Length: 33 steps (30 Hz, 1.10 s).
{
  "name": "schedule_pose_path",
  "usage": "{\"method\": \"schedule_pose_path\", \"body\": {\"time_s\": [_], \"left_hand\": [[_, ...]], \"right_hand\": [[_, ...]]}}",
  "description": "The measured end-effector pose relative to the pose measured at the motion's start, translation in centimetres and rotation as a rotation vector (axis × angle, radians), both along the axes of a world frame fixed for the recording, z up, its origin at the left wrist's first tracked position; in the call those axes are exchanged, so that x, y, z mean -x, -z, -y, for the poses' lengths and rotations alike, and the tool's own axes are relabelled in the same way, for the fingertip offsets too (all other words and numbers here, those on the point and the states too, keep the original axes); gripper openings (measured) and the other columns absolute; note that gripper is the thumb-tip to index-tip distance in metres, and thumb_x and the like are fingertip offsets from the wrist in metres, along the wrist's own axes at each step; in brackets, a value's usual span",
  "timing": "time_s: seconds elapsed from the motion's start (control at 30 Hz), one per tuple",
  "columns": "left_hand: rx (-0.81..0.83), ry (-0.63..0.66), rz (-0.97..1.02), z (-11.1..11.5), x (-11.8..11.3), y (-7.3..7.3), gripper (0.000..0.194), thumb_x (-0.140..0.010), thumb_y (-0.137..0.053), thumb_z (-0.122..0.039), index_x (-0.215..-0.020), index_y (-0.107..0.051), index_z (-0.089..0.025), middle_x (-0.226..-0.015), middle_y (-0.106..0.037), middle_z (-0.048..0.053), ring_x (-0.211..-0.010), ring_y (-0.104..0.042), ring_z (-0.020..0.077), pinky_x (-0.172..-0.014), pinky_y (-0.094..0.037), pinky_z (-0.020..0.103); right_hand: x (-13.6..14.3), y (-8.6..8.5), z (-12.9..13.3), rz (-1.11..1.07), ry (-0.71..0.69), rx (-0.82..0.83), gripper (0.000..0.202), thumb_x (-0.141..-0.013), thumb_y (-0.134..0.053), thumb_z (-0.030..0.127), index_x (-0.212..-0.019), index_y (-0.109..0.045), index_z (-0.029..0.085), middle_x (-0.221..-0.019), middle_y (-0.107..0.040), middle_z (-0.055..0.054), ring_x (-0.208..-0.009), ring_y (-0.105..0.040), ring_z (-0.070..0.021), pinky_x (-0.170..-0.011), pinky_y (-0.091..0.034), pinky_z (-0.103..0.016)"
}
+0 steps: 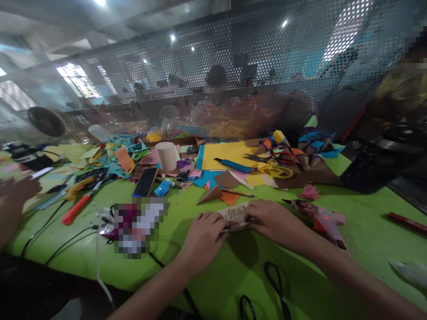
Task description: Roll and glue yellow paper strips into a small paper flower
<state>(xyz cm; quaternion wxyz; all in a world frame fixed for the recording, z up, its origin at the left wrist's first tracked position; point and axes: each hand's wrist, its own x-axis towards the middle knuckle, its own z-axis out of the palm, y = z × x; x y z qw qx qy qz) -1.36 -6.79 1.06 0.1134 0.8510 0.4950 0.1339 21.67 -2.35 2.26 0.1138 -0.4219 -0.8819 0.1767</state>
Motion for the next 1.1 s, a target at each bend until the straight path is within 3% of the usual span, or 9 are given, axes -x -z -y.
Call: {"method": "schedule_pose_path", "body": {"time_s": [0.17,0.27,0.33,0.47,0.6,0.73,0.97,1.1], "left_hand": [[0.119,-0.131,0.169,-0.4,0.4,0.0,0.010,-0.094,-0.055,-0.023,-0.092,-0.066,-0.022,-0.093,-0.072,0.000,-0.089,-0.063,0.0213,-0.079,-0.042,0.033],[0.154,-0.187,0.119,-0.6,0.4,0.0,0.011,-0.092,-0.055,-0.021,-0.097,-0.064,-0.023,-0.090,-0.073,0.001,-0.087,-0.064,0.0231,-0.078,-0.042,0.035],[0.083,-0.213,0.037,-0.7,0.3,0.0,0.014,-0.090,-0.056,-0.018,-0.102,-0.062,-0.022,-0.093,-0.071,0.003,-0.090,-0.063,0.0256,-0.079,-0.042,0.037],[-0.079,-0.127,-0.082,-0.6,0.1,0.1,0.024,-0.088,-0.051,-0.008,-0.105,-0.061,-0.022,-0.109,-0.065,0.005,-0.100,-0.058,0.0267,-0.083,-0.042,0.039],[-0.074,-0.020,-0.142,-0.4,0.3,0.0,0.021,-0.092,-0.047,-0.011,-0.099,-0.063,-0.023,-0.101,-0.065,0.003,-0.095,-0.058,0.0247,-0.083,-0.042,0.040],[-0.061,-0.009,-0.107,-0.4,0.4,-0.1,0.015,-0.092,-0.058,-0.030,-0.102,-0.062,-0.021,-0.105,-0.064,0.005,-0.096,-0.057,0.0272,-0.083,-0.042,0.043],[-0.015,-0.036,-0.091,-1.4,0.3,-0.3,0.016,-0.097,-0.050,-0.027,-0.088,-0.062,-0.020,-0.097,-0.066,0.003,-0.095,-0.059,0.0240,-0.083,-0.043,0.039],[-0.011,-0.080,-0.108,-1.6,0.0,-0.5,0.017,-0.096,-0.051,-0.026,-0.109,-0.060,-0.019,-0.109,-0.066,0.007,-0.104,-0.058,0.0276,-0.088,-0.043,0.043]], "right_hand": [[0.2,-0.1,0.0,-0.037,0.057,0.053,0.012,-0.083,-0.060,0.011,-0.083,-0.067,0.021,-0.084,-0.072,-0.001,-0.078,-0.065,-0.0191,-0.068,-0.042,-0.026],[0.5,0.5,0.1,-0.064,0.114,0.051,0.013,-0.086,-0.058,0.014,-0.090,-0.067,0.022,-0.088,-0.074,-0.002,-0.079,-0.066,-0.0192,-0.067,-0.043,-0.026],[0.8,0.9,0.1,-0.081,0.152,0.015,0.014,-0.087,-0.057,0.014,-0.095,-0.066,0.021,-0.094,-0.073,-0.004,-0.084,-0.065,-0.0203,-0.070,-0.043,-0.028],[1.0,1.3,-0.1,-0.089,0.169,-0.069,0.015,-0.084,-0.056,0.008,-0.090,-0.065,0.019,-0.095,-0.068,-0.007,-0.090,-0.061,-0.0222,-0.075,-0.041,-0.031],[0.7,0.9,-0.1,-0.080,0.074,-0.084,0.020,-0.080,-0.057,0.003,-0.082,-0.067,0.019,-0.088,-0.067,-0.005,-0.088,-0.060,-0.0206,-0.076,-0.041,-0.030],[0.6,0.7,0.0,-0.062,0.022,-0.073,0.011,-0.079,-0.067,0.013,-0.088,-0.069,0.020,-0.090,-0.068,-0.005,-0.090,-0.060,-0.0226,-0.075,-0.041,-0.031],[0.8,1.4,-0.1,-0.055,0.070,-0.038,0.007,-0.086,-0.064,0.018,-0.082,-0.068,0.020,-0.084,-0.067,-0.003,-0.080,-0.062,-0.0203,-0.068,-0.042,-0.029],[1.1,1.7,-0.1,-0.078,0.106,-0.061,0.016,-0.085,-0.062,0.014,-0.100,-0.065,0.019,-0.104,-0.067,-0.008,-0.097,-0.061,-0.0237,-0.079,-0.044,-0.033]]}}
